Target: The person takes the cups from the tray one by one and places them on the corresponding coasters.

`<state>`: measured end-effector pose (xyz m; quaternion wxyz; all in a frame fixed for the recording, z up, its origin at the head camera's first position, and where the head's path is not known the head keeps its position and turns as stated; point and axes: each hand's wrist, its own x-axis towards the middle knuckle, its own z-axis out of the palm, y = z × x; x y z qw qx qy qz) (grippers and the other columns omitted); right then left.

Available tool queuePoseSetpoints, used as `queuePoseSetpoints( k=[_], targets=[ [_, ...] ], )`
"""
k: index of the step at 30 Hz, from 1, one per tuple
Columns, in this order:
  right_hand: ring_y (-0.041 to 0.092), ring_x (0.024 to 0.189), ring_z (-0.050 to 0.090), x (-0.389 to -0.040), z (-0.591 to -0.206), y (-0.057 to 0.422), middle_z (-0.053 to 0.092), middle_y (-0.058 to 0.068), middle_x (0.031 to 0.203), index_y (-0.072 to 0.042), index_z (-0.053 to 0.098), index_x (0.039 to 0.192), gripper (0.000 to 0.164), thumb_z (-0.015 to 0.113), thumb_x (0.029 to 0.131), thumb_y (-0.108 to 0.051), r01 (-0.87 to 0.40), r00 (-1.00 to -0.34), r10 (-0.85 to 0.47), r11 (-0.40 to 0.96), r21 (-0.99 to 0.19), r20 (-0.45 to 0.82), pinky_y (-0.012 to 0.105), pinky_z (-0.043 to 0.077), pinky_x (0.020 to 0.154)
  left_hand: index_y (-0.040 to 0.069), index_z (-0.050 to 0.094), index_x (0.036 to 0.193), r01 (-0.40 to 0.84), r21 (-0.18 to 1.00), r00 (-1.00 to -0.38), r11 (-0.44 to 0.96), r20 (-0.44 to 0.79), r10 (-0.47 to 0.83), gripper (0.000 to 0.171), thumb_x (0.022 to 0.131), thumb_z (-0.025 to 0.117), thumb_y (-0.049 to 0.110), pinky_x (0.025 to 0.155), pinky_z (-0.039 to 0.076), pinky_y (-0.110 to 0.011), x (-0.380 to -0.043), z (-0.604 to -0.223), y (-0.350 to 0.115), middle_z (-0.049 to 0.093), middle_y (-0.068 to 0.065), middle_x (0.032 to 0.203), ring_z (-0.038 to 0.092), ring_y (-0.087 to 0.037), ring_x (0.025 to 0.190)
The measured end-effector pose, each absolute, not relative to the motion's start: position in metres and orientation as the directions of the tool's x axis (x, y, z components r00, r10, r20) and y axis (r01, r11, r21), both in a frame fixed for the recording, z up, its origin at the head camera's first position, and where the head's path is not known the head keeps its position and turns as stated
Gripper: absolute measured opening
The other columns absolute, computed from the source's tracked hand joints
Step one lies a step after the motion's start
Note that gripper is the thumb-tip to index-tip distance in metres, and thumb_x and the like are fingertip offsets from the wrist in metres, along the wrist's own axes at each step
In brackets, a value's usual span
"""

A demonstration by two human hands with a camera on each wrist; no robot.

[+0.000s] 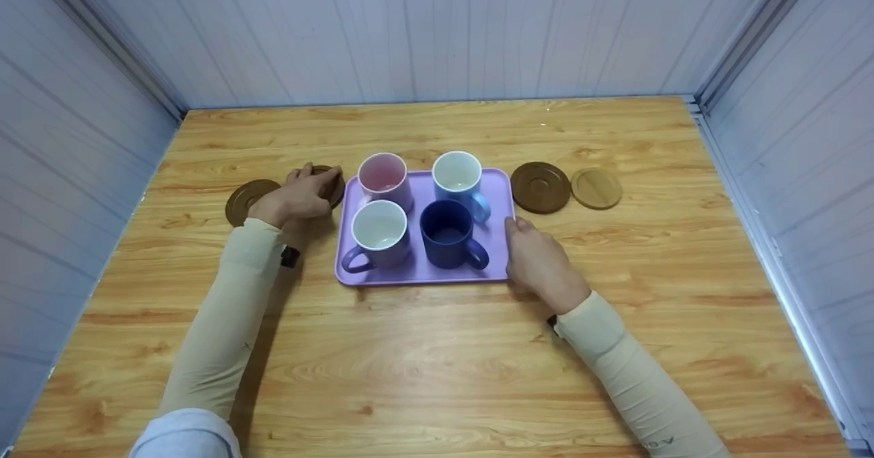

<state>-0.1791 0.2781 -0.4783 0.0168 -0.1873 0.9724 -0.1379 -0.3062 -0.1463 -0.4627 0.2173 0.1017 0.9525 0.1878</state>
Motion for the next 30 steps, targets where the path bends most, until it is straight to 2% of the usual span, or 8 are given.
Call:
queuePoseSetpoints(
  k=[6,11,18,25,30],
  targets=[
    [0.052,0.11,0.065,-0.18,-0.478,0.278,0.06,0.034,0.133,0.015,0.049,0.143,0.047,0.051,0.1,-0.005,-0.368,-0.926,-0.376,0.889,-0.272,0.025,0.062,0.053,0.093,0.026,0.016,0.168,0.082,0.427,-0.88,0.901,-0.393,0.266,0.081,0.092,0.045,0.02,0.123,0.004,-0.067,-0.312,-0.46,-0.146,-0.007,-0.031,0.169,-0.008,-0.05,0.155],
    [0.052,0.114,0.064,-0.181,-0.479,0.279,0.058,0.035,0.137,0.014,0.048,0.144,0.048,0.05,0.101,-0.006,-0.356,-0.929,-0.369,0.893,-0.275,0.006,0.062,0.052,0.096,0.026,0.014,0.168,0.062,0.434,-0.882,0.899,-0.397,0.253,0.081,0.093,0.044,0.022,0.124,0.003,-0.065,-0.315,-0.46,-0.146,-0.009,-0.03,0.169,-0.01,-0.05,0.155],
    [0.053,0.112,0.064,-0.18,-0.478,0.278,0.058,0.035,0.137,0.014,0.048,0.144,0.048,0.051,0.1,-0.005,-0.354,-0.93,-0.368,0.894,-0.276,0.0,0.062,0.052,0.095,0.027,0.012,0.168,0.049,0.412,-0.886,0.91,-0.402,0.229,0.079,0.095,0.043,0.025,0.122,0.003,-0.068,-0.323,-0.461,-0.147,-0.01,-0.03,0.169,-0.01,-0.051,0.155],
    [0.052,0.107,0.066,-0.181,-0.481,0.279,0.06,0.034,0.134,0.015,0.051,0.141,0.048,0.054,0.096,-0.003,-0.388,-0.919,-0.391,0.88,-0.274,0.048,0.063,0.053,0.091,0.03,0.005,0.168,0.02,0.419,-0.871,0.908,-0.438,0.221,0.085,0.093,0.042,0.017,0.124,0.003,-0.065,-0.33,-0.46,-0.146,-0.016,-0.026,0.169,-0.015,-0.048,0.155],
    [0.052,0.109,0.066,-0.18,-0.481,0.279,0.059,0.034,0.137,0.015,0.05,0.142,0.049,0.054,0.097,-0.004,-0.374,-0.924,-0.381,0.885,-0.276,0.029,0.062,0.053,0.093,0.03,0.003,0.168,-0.004,0.438,-0.864,0.899,-0.455,0.218,0.085,0.094,0.042,0.016,0.124,0.001,-0.065,-0.333,-0.459,-0.145,-0.019,-0.026,0.169,-0.019,-0.047,0.155]
  ],
)
